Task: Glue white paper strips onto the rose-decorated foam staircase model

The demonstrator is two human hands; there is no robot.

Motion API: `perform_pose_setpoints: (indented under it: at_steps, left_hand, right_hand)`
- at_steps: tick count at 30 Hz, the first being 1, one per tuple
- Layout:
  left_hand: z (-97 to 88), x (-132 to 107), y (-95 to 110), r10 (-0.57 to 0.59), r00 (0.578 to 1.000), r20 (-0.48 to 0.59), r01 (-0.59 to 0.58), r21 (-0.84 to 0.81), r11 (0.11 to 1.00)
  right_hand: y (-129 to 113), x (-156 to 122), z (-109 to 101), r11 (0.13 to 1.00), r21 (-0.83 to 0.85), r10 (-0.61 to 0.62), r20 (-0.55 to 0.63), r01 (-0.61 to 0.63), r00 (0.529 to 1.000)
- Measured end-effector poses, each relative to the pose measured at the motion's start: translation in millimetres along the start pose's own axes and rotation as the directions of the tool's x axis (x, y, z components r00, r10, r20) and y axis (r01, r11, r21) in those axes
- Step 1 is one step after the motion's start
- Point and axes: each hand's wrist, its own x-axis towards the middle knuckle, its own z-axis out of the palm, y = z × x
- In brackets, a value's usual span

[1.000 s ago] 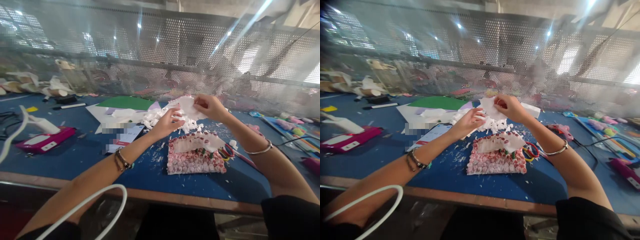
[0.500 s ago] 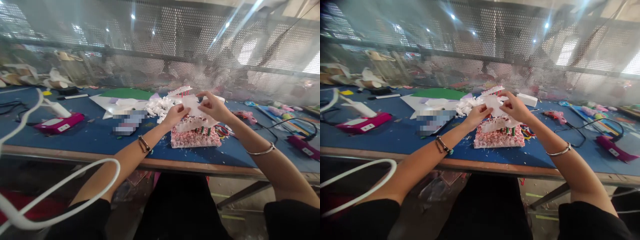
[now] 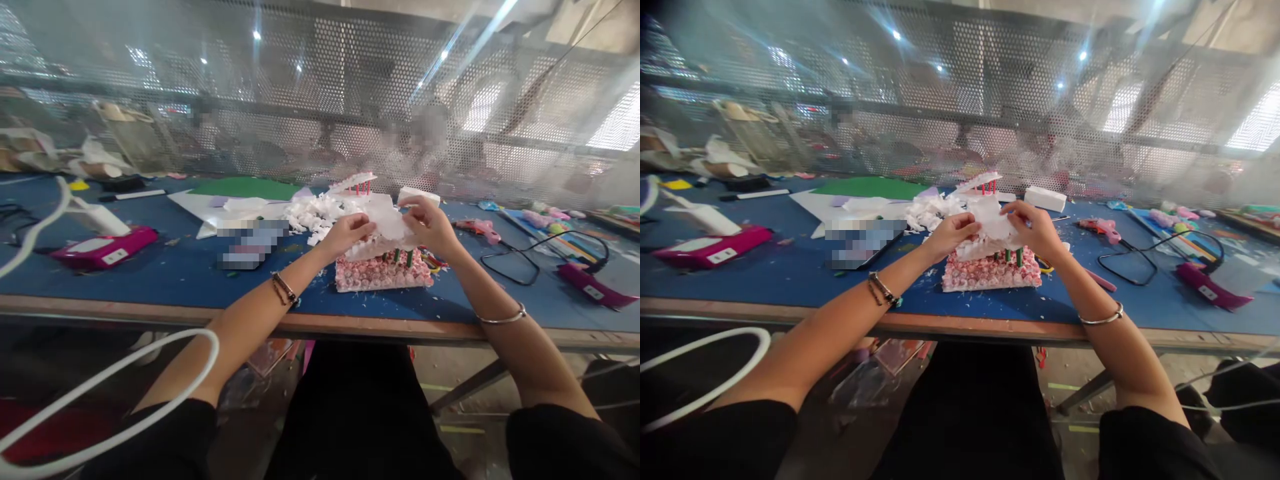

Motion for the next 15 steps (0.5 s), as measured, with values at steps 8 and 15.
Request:
perform_pose_setpoints:
  at_steps: [8, 15]
  left_hand:
    - [2.8, -6, 6, 0.084, 0.996, -0.002, -0.084, 0.036, 0.996]
    - [5.4, -10, 10, 0.126, 0.991, 0.041, -0.128, 0.054, 0.990]
  right_hand:
    - [-15, -3, 7, 0.947, -0.268, -0.192, -0.029, 0.177, 0.981]
    - [-24, -9, 13, 0.883, -0.379, -0.283, 0.040, 0.276, 0.958]
